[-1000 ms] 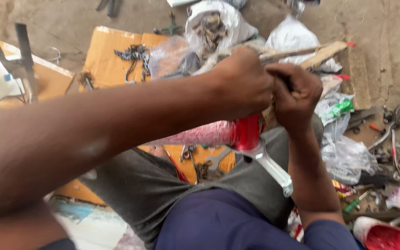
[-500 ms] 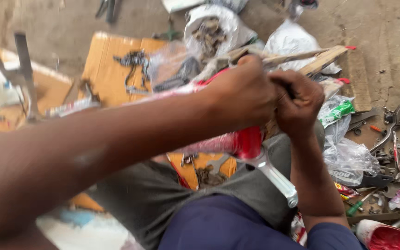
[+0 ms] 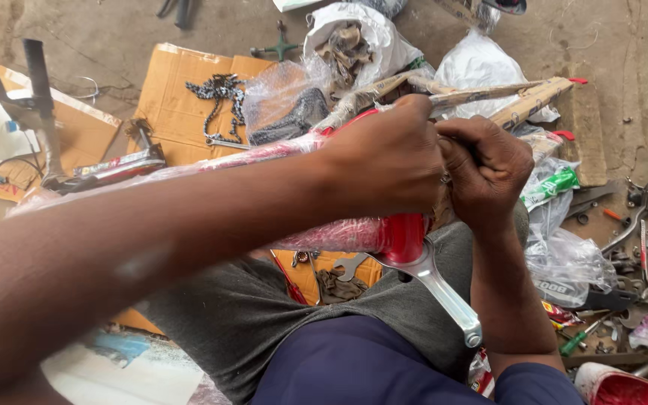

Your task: The person assembles a bicycle bottom bracket by hand, inserting ball bearings into a red cup and then placing the cup into the bicycle frame. They use a wrench to tighten the bracket and then insert a crank arm into the axle.

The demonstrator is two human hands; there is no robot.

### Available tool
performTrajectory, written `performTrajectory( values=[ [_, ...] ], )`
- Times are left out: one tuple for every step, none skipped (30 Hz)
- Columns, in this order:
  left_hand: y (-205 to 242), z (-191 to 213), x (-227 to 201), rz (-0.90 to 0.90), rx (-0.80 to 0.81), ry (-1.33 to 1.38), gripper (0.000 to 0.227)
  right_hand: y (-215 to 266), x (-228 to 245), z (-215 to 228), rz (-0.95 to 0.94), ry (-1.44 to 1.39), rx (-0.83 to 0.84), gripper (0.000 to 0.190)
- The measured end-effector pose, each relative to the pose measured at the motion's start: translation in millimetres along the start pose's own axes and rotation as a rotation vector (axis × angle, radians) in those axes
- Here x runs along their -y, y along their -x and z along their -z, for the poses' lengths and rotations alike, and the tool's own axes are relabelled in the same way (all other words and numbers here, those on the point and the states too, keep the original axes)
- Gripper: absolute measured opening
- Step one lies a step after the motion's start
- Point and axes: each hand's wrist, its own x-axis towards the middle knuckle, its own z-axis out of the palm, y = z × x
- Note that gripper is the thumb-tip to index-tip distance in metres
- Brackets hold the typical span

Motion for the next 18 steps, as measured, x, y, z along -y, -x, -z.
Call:
performTrajectory(
  values=[
    [-11.8,0.1,0.2,0.023,0.108,0.144,0.026,-0.8,0.0,0.5,-0.001,0.009,-0.002,0.005],
    [-15.9,-0.5,-1.6,0.056,0.217,0.298,0.024,0.4,0.2,0.4,0.006,0.0,0.003,0.005],
    [-13.2,-2.3,-2.0,-0.003,0.244,0.256,0.03,1.2,0.1,0.3,0.014,-0.01,0.008,0.005],
    [-10.5,-5.0,3.6,-0.073,0.271,0.196,0.038,-1.7,-1.5,-0.3,0.033,-0.017,-0.003,0.006],
    [-7.8,-8.2,10.5,-0.141,0.298,0.136,0.046,-4.7,-3.3,-0.6,0.041,0.002,-0.007,0.006],
    [-2.3,-12.2,17.1,-0.151,-0.008,0.071,0.037,-3.0,-3.6,0.2,0.037,0.027,-0.016,0.007],
    [6.2,-15.8,24.1,-0.154,-0.315,0.009,0.028,-1.2,-4.0,1.2,0.034,0.052,-0.025,0.01],
    [12.8,-17.5,23.4,-0.14,-0.62,-0.045,0.023,1.5,-3.9,1.7,0.031,0.023,-0.011,0.009],
    [16.4,-17.2,19.3,-0.104,-0.675,-0.033,0.022,2.8,-4.2,1.2,0.029,-0.006,0.003,0.008],
    [17.4,-15.6,21.0,-0.082,-0.736,-0.035,0.02,-0.1,-5.0,0.7,0.041,-0.029,0.005,0.008],
    [17.1,-13.0,22.2,-0.06,-0.798,-0.036,0.019,-1.8,-4.8,-0.5,0.043,-0.018,-0.008,0.008],
    [15.1,-10.0,18.8,-0.071,-0.621,-0.042,0.021,-0.9,-3.8,-0.7,0.035,-0.007,-0.008,0.007],
    [12.2,-6.9,15.3,-0.082,-0.445,-0.046,0.024,-0.3,-2.9,-0.2,0.027,0.004,-0.007,0.007],
    [11.3,-3.5,12.4,-0.096,-0.258,-0.052,0.027,0.3,-2.7,-1.4,0.013,-0.005,-0.003,0.007],
    [4.3,0.7,6.3,-0.05,-0.08,-0.005,0.024,1.4,-1.9,-1.2,-0.001,-0.015,0.001,0.008],
    [-8.8,6.4,-1.1,-0.002,0.096,0.037,0.021,1.3,-1.1,-0.1,-0.011,-0.022,0.005,0.009],
    [-15.5,10.3,-4.8,0.049,0.27,0.079,0.019,0.3,-1.6,-0.3,-0.006,-0.022,-0.004,0.008],
    [-14.5,10.0,-5.2,0.016,0.287,0.125,0.023,0.7,-2.6,0.3,-0.007,-0.021,-0.002,0.007]
  ],
)
